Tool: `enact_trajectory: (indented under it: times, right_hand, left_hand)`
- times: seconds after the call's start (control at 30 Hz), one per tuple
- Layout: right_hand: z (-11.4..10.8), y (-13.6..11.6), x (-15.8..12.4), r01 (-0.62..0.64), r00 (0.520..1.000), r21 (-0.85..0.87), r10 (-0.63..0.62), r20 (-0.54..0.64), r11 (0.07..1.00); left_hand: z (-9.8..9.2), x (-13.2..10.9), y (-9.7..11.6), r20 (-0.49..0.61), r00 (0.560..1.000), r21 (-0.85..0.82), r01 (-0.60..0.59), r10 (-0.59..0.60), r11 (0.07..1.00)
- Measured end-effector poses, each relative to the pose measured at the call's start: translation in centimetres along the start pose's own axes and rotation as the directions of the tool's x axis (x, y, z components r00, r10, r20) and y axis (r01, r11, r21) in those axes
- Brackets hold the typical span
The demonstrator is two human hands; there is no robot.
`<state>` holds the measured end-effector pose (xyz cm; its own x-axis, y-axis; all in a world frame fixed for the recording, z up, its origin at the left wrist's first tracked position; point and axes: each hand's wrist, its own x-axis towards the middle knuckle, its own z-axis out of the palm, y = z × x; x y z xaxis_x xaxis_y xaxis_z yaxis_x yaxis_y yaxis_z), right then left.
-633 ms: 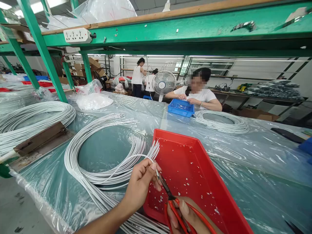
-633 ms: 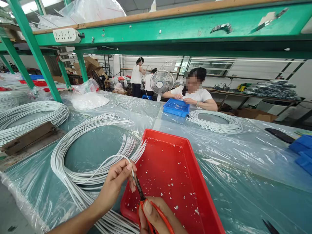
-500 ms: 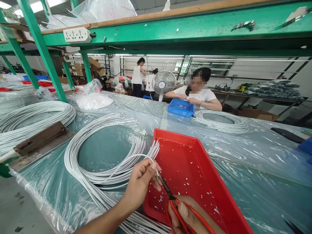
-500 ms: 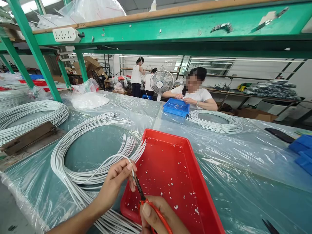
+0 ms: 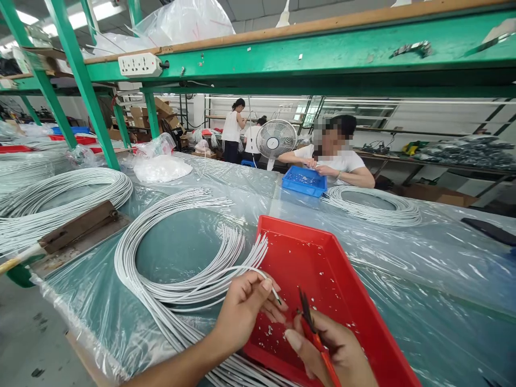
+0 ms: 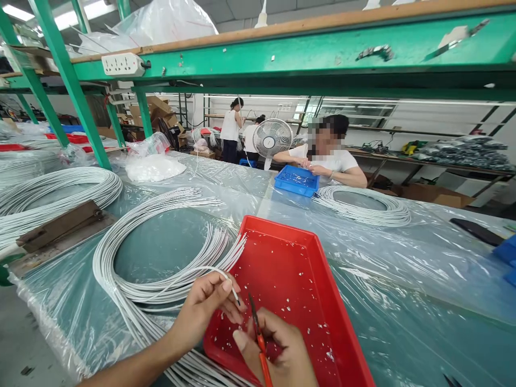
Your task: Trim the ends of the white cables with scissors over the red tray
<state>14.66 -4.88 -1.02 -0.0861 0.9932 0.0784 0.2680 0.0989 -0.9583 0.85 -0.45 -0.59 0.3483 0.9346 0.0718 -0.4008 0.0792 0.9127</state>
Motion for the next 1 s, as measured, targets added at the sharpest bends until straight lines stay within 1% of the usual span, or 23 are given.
enact_trajectory:
  times: [0.07,0.1,0.17,0.23,0.37,0.67,0.77,0.9,1.0]
  right_hand:
    - [-0.2,0.5,0.5,0.097,0.983,-0.084,-0.108,-0.148,0.992]
    - [-0.2,0.7,0.7,0.128,0.969,-0.129,-0.152,-0.193,0.983]
    - [-0.3,1.0,0.8,0.157,0.953,-0.205,-0.202,-0.225,0.966]
    - [-0.3,1.2,0.7,0.149,0.947,-0.247,-0.210,-0.245,0.957]
    - [-0.4,1.2,0.5,0.137,0.938,-0.288,-0.218,-0.269,0.948]
    - [-0.2,0.9,0.8,0.120,0.941,-0.304,-0.206,-0.270,0.945]
    - [-0.1,1.1,0.6,0.133,0.928,-0.382,-0.251,-0.277,0.914]
    - [0.0,1.6,0.4,0.174,0.885,-0.521,-0.364,-0.289,0.836]
    - [0.0,1.6,0.4,0.184,0.877,-0.546,-0.388,-0.285,0.817]
  left_hand:
    - [0.4,-0.4,-0.4,-0.053,0.997,0.053,-0.046,0.049,0.998]
    - [0.5,-0.5,-0.6,-0.069,0.995,0.081,-0.068,0.073,0.994]
    - [0.7,-0.8,-1.1,-0.080,0.989,0.131,-0.112,0.123,0.985]
    - [0.8,-0.9,-1.5,-0.081,0.982,0.164,-0.158,0.173,0.974]
    - [0.7,-1.0,-2.0,-0.077,0.972,0.184,-0.205,0.222,0.961]
    - [0.9,-1.3,-2.2,-0.048,0.967,0.253,-0.230,0.250,0.940]
    - [0.9,-1.4,-2.0,-0.049,0.966,0.314,-0.225,0.252,0.923]
    - [0.9,-1.5,-1.8,-0.037,0.963,0.383,-0.233,0.266,0.894]
    - [0.9,-1.5,-1.8,-0.034,0.961,0.394,-0.241,0.276,0.887]
